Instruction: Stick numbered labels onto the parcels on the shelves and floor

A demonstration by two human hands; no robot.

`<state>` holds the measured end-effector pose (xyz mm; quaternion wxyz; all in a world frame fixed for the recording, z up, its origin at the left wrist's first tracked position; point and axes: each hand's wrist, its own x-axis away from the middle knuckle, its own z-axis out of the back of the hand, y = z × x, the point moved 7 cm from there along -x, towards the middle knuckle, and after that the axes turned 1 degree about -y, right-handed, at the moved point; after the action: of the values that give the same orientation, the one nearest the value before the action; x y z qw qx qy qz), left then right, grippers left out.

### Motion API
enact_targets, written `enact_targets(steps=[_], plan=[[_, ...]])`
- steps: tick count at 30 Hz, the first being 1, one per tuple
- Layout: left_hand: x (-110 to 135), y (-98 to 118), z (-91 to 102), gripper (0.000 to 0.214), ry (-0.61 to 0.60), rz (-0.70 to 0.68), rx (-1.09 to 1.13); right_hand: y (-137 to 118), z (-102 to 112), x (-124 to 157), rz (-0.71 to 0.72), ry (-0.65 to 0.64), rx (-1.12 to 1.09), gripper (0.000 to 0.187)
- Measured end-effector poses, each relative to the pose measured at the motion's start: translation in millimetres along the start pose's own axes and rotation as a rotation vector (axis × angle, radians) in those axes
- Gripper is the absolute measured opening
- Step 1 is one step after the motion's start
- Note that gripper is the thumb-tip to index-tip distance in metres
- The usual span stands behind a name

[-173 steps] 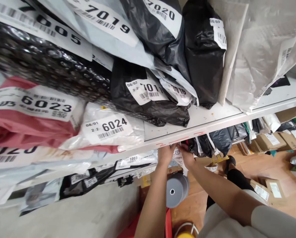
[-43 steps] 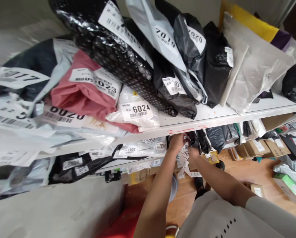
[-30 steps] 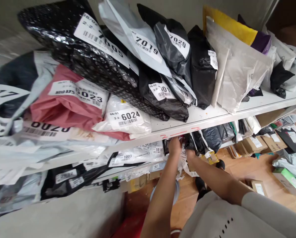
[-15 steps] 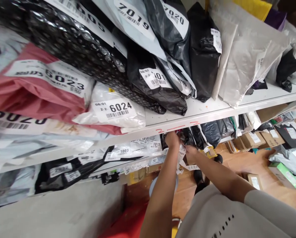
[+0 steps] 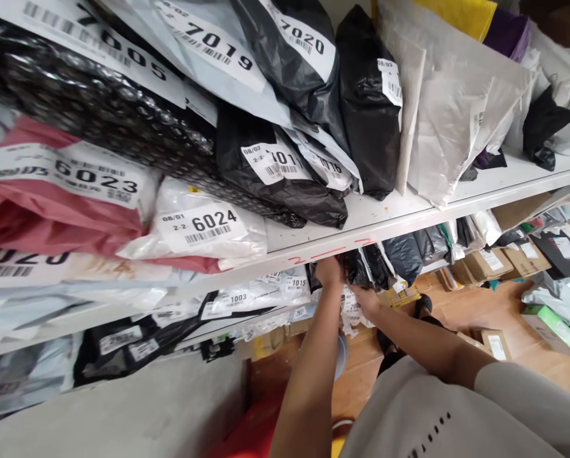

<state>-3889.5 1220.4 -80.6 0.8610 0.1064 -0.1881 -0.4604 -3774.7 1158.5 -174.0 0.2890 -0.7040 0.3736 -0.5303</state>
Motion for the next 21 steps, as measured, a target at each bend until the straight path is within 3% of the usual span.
enact_targets(steps=[5, 8, 10, 14, 18, 21], plan=[[16, 10, 11.1, 0.030, 0.006, -0.102, 0.043, 6, 12, 32, -0.107, -0.327, -0.018, 0.033], [36, 16, 18.9, 0.032, 0.036, -0.223, 0.134, -3, 31, 49, -0.131, -0.476, 0.001, 0.038], [44, 12, 18.8, 0.036, -0.005, -0.275, 0.269, -13, 37, 57, -0.111, -0.537, -0.016, 0.039], [43, -8, 15.2, 0.039, -0.125, -0.299, 0.395, -28, 30, 57, -0.015, -0.452, -0.126, 0.040], [36, -21, 15.9, 0.036, -0.217, -0.352, 0.428, -19, 2, 42, 0.033, -0.278, -0.248, 0.045], [33, -26, 16.4, 0.030, -0.217, -0.340, 0.455, -10, -13, 25, 0.066, -0.138, -0.256, 0.048]])
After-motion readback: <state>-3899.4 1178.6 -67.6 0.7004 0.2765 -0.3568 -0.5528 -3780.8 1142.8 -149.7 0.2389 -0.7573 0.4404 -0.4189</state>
